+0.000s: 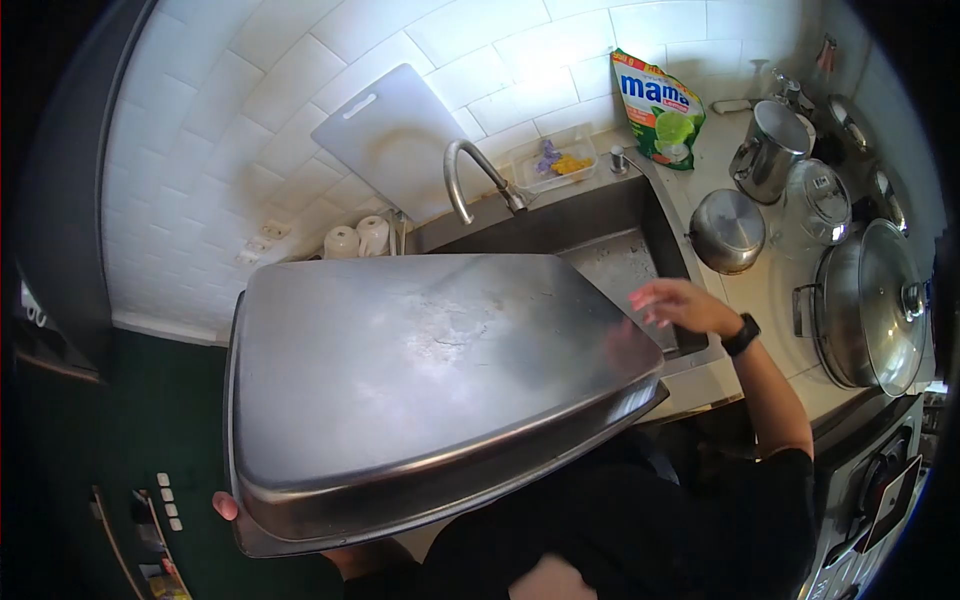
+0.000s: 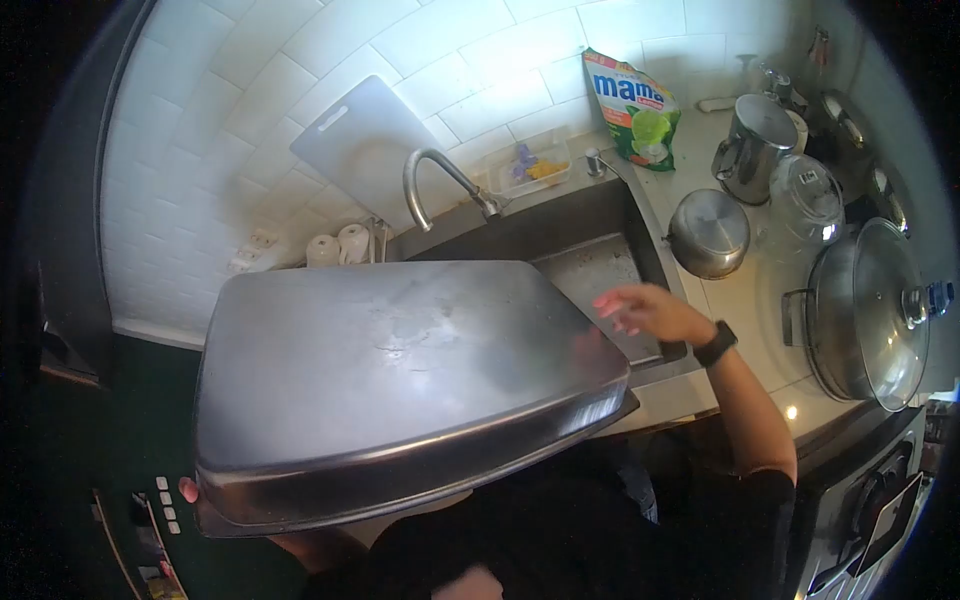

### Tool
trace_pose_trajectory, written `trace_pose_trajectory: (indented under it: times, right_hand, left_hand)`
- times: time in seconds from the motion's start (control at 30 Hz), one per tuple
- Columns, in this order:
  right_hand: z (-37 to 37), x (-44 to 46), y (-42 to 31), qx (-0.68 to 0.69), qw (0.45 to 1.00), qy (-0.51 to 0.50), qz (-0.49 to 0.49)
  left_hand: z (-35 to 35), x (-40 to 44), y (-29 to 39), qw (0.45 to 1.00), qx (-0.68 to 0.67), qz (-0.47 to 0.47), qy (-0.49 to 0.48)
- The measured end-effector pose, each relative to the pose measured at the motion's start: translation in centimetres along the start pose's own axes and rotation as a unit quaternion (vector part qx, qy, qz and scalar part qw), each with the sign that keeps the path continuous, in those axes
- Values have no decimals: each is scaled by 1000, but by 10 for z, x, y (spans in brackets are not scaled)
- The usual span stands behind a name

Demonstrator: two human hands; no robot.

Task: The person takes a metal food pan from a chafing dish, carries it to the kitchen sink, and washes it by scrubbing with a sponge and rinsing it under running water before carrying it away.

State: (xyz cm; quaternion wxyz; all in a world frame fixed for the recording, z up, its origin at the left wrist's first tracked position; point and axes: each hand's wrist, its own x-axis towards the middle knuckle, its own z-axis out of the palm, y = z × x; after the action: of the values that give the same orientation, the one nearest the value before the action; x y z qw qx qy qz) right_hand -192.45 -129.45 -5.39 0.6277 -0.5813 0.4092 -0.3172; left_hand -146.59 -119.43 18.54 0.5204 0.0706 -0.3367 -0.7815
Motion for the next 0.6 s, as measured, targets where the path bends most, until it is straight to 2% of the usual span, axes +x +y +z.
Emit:
trace_pose_trajectory:
  times: [0.03,0.1,0.17,0.23,0.3,0.37,0.43,0.5,0.6]
  right_hand:
    - [-12,19,7,-67,997,-19,10]
    - [-25,72,4,116,992,38,43]
    - [-27,131,0,242,964,91,69]
    - [-18,194,10,289,943,125,109]
    - [-12,254,27,263,932,162,188]
    - [-13,292,47,332,920,131,161]
    - [-9,311,43,361,908,141,159]
    - [-1,320,37,351,898,196,180]
    - [16,293,3,323,910,209,154]
  left_hand:
    - [-1,0,0,1000,1,4,4]
    - [-6,-1,1,1000,6,11,16]
    - [-12,-3,3,999,8,19,26]
    - [-21,-6,5,998,10,34,43]
    - [-28,-6,6,997,18,48,58]
    - [-34,-7,6,995,22,57,72]
    - [-39,-8,7,993,27,68,90]
    - [-46,-8,7,991,30,79,103]
    - [-55,-6,8,989,30,88,117]
